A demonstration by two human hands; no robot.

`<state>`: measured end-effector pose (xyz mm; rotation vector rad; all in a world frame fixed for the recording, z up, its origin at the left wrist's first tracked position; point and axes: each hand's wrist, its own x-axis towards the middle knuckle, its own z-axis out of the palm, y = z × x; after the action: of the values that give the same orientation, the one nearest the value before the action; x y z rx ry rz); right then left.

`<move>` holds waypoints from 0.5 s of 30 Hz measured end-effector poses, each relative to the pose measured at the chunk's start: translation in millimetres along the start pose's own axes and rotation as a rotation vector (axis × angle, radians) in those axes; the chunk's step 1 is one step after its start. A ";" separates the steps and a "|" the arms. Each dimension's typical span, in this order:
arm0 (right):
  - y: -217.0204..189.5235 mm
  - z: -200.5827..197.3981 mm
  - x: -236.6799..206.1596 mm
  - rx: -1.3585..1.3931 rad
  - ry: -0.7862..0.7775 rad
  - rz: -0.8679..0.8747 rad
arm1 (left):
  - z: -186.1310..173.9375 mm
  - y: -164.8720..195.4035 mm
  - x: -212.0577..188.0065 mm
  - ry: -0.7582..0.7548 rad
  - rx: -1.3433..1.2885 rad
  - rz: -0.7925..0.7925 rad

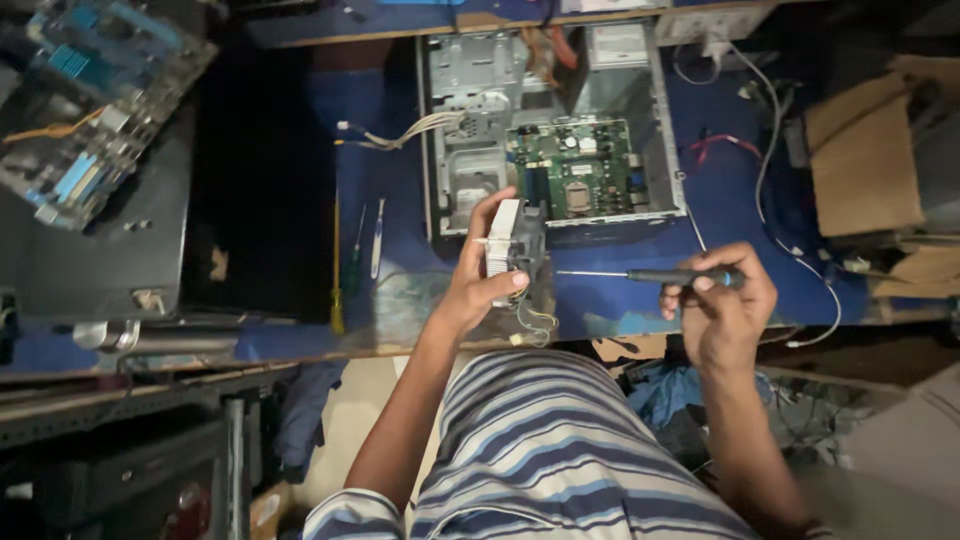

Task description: The person wipes the inside of an open desktop computer case with a blue cloth, then removes the heatsink and fan assembly from the case. They unscrew the fan from the heatsink with a screwdriver, brush dust off the heatsink fins with a toothbrush, and wipe the assembly with the cloth.

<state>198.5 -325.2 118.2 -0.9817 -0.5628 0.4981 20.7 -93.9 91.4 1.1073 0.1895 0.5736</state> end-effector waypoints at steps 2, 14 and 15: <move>-6.4 10.3 -1.4 -0.015 0.023 0.000 | 7.4 4.2 2.4 -0.035 0.000 0.001; -21.6 19.7 1.7 -0.068 0.032 -0.026 | 18.6 7.9 -0.8 -0.033 0.066 0.079; -22.0 19.5 2.2 -0.068 0.035 -0.019 | 18.7 7.9 -1.1 -0.036 0.075 0.083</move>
<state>190.7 -321.8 146.3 -1.0468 -0.5599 0.4460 24.9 -106.7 106.6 1.2013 0.1353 0.6243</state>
